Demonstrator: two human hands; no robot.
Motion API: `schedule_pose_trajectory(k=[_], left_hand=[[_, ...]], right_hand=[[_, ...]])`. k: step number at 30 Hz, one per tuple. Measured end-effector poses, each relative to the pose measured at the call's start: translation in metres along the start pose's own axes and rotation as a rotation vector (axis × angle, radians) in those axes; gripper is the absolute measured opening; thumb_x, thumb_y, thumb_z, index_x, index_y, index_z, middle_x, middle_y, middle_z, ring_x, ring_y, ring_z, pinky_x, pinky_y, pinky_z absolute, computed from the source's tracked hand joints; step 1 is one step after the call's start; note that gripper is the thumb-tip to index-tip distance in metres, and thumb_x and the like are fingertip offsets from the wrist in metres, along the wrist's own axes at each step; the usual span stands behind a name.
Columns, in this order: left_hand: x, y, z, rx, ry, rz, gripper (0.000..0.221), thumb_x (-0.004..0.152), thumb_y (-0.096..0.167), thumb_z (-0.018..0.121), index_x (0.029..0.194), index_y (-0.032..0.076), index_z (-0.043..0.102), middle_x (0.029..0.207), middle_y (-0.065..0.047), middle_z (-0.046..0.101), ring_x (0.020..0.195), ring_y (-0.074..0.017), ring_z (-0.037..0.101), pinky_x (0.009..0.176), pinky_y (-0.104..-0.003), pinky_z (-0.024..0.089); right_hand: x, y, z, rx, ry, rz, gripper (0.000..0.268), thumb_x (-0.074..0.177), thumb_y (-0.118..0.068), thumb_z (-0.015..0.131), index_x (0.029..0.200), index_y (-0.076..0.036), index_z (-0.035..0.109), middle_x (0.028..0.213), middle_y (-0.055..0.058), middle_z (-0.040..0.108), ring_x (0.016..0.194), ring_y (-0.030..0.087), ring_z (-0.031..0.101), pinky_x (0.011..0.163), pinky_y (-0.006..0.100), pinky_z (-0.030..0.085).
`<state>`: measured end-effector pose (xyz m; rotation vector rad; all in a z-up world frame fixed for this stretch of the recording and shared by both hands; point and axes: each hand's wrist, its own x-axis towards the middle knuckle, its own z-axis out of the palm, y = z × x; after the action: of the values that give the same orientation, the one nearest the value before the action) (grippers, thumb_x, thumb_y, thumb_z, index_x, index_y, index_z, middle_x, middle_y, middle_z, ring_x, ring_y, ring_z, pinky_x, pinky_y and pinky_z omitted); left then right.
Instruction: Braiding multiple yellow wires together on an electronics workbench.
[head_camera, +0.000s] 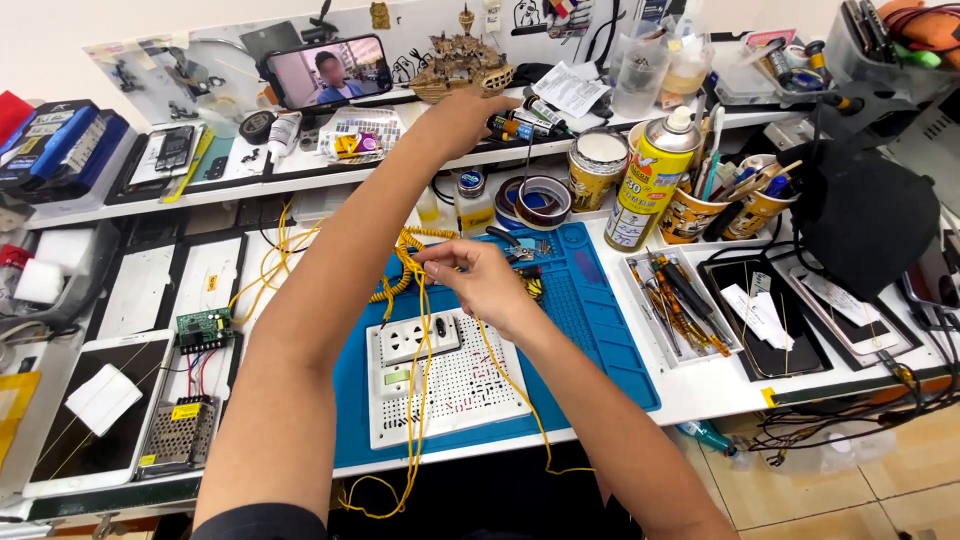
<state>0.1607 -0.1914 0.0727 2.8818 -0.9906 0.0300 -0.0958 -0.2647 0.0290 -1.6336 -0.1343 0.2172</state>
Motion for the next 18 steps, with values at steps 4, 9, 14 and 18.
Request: schedule_pose_trajectory(k=[4, 9, 14, 18], left_hand=[[0.025, -0.002, 0.021, -0.007, 0.032, 0.085, 0.057, 0.111, 0.001, 0.061, 0.163, 0.025, 0.061, 0.148, -0.025, 0.058, 0.121, -0.0482, 0.067, 0.087, -0.057, 0.058], [0.050, 0.000, 0.034, 0.038, 0.096, 0.133, 0.054, 0.107, 0.003, 0.070, 0.159, 0.019, 0.066, 0.133, -0.025, 0.065, 0.106, -0.0432, 0.073, 0.083, -0.052, 0.060], [0.082, 0.006, 0.044, 0.078, 0.049, 0.115, 0.055, 0.112, 0.012, 0.068, 0.166, 0.022, 0.060, 0.130, -0.023, 0.058, 0.101, -0.0443, 0.071, 0.088, -0.051, 0.059], [0.096, 0.023, 0.049, 0.131, 0.070, 0.141, 0.060, 0.110, 0.004, 0.067, 0.167, 0.019, 0.058, 0.130, -0.023, 0.059, 0.113, -0.0438, 0.068, 0.089, -0.049, 0.058]], right_hand=[[-0.003, -0.008, 0.001, -0.061, -0.001, 0.029, 0.026, 0.107, -0.013, 0.071, 0.129, -0.011, 0.084, 0.121, 0.012, 0.083, 0.076, 0.015, 0.061, 0.040, 0.026, 0.035], [0.002, 0.001, 0.003, -0.028, -0.007, -0.006, 0.024, 0.106, -0.010, 0.072, 0.126, -0.009, 0.084, 0.119, 0.011, 0.085, 0.108, 0.017, 0.081, 0.040, 0.028, 0.035], [0.002, 0.000, 0.002, -0.067, -0.011, 0.021, 0.024, 0.106, -0.020, 0.072, 0.125, -0.010, 0.083, 0.120, 0.010, 0.083, 0.092, 0.018, 0.077, 0.041, 0.032, 0.042], [0.003, 0.002, 0.002, -0.003, -0.009, 0.076, 0.020, 0.108, -0.017, 0.071, 0.123, -0.011, 0.083, 0.120, 0.010, 0.085, 0.088, 0.020, 0.074, 0.044, 0.033, 0.039]])
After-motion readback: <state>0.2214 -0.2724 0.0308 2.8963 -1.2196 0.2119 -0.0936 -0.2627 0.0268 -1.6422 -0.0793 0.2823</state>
